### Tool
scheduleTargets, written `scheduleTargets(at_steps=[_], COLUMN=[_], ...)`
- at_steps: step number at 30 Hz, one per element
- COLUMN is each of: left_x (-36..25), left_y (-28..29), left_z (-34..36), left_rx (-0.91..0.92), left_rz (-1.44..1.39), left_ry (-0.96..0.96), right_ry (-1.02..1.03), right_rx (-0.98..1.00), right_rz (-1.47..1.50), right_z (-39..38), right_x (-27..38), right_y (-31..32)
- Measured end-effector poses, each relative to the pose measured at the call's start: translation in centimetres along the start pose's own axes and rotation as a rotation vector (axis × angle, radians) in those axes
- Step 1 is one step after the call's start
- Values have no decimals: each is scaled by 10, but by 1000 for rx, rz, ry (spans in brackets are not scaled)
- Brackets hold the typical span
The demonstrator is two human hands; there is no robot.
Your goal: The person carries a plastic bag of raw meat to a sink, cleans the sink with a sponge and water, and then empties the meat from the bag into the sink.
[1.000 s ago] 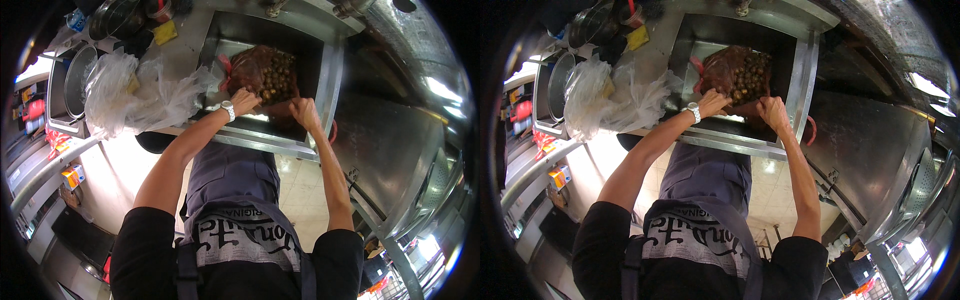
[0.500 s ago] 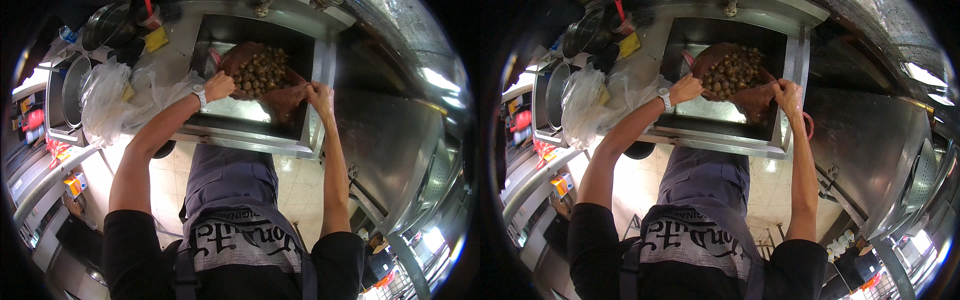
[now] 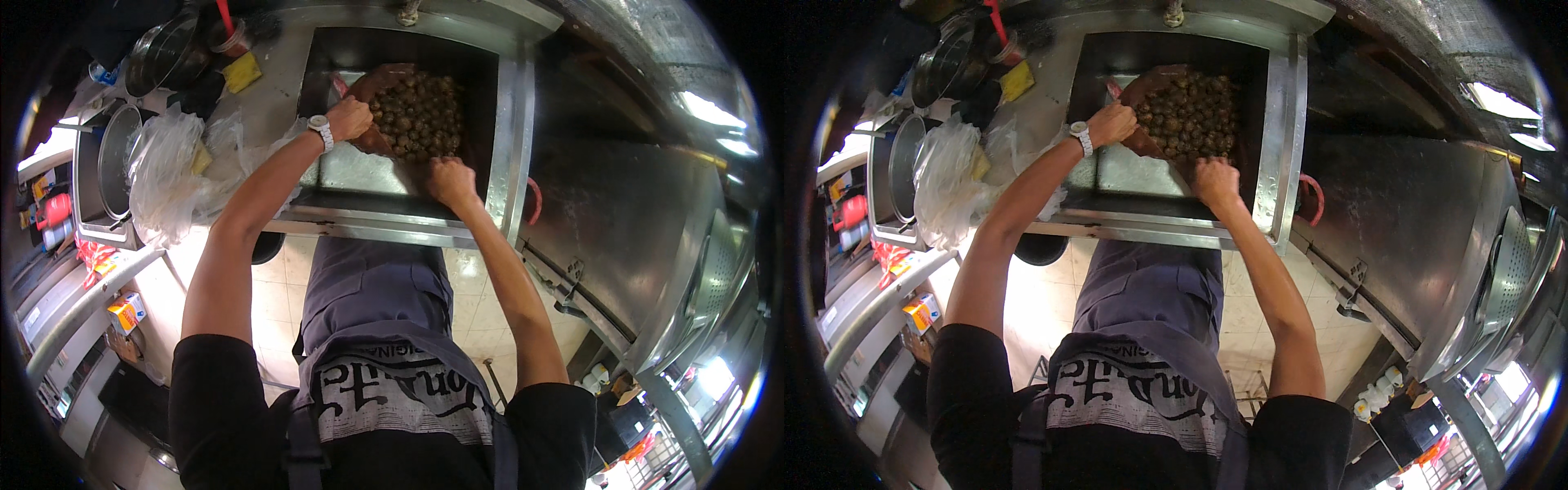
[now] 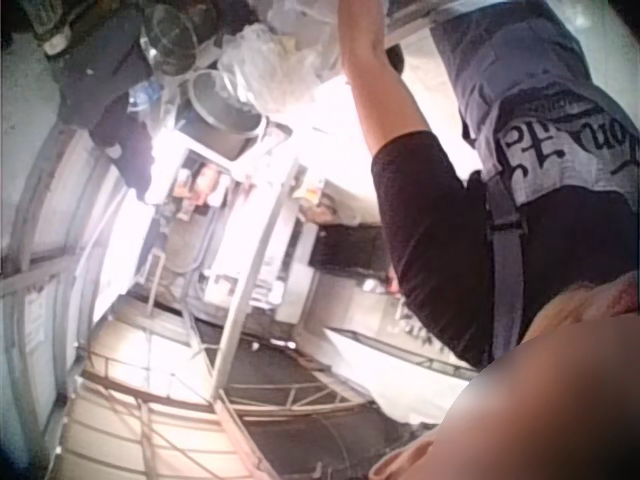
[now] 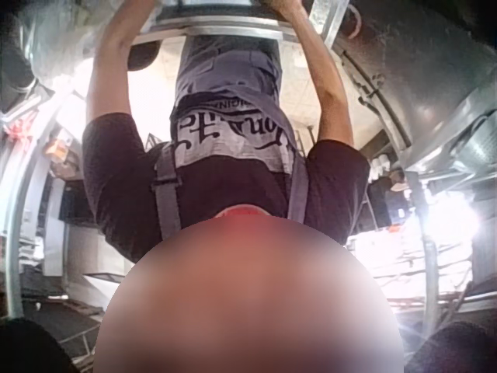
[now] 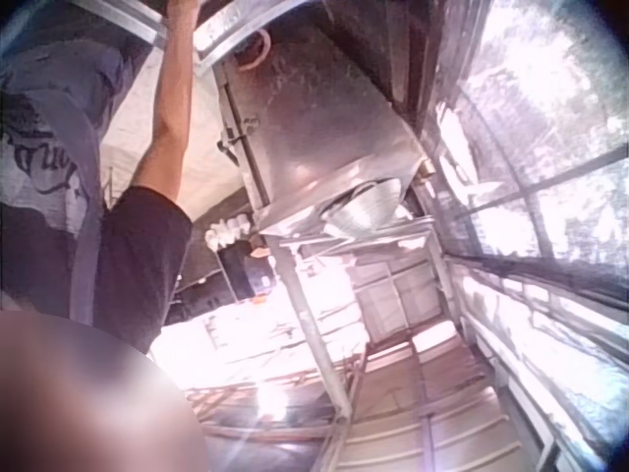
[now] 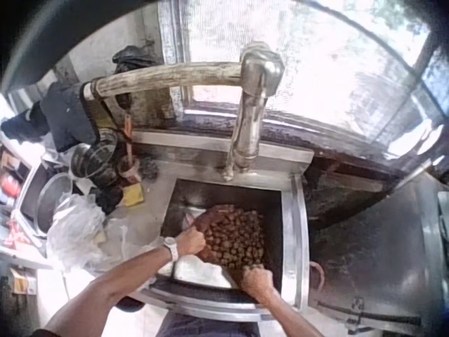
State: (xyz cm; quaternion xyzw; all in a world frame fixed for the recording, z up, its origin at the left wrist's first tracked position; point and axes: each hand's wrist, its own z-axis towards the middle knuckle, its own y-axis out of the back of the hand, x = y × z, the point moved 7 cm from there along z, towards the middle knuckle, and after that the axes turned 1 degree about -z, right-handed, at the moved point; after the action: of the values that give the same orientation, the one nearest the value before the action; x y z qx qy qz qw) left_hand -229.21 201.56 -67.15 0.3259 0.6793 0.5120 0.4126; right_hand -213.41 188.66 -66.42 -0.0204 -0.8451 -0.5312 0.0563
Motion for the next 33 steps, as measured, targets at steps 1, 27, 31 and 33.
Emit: scheduleTargets(at_steps=[1,27,31,33], left_x=[1,-3,-6,-8], left_y=[3,-1,21,30], left_z=[-1,-6,-5,-3], left_rx=[2,42,-114,-148], left_rz=[-17,-22,-66,-70], left_ry=[21,11,-19,-34], right_ry=[12,-440,-296,-234], right_rx=[29,-300,-238,-266], right_rz=[89,589,728,772], right_z=[8,64,69,69], right_x=[12,70,58,48], right_y=[-9,-47,-46,-38])
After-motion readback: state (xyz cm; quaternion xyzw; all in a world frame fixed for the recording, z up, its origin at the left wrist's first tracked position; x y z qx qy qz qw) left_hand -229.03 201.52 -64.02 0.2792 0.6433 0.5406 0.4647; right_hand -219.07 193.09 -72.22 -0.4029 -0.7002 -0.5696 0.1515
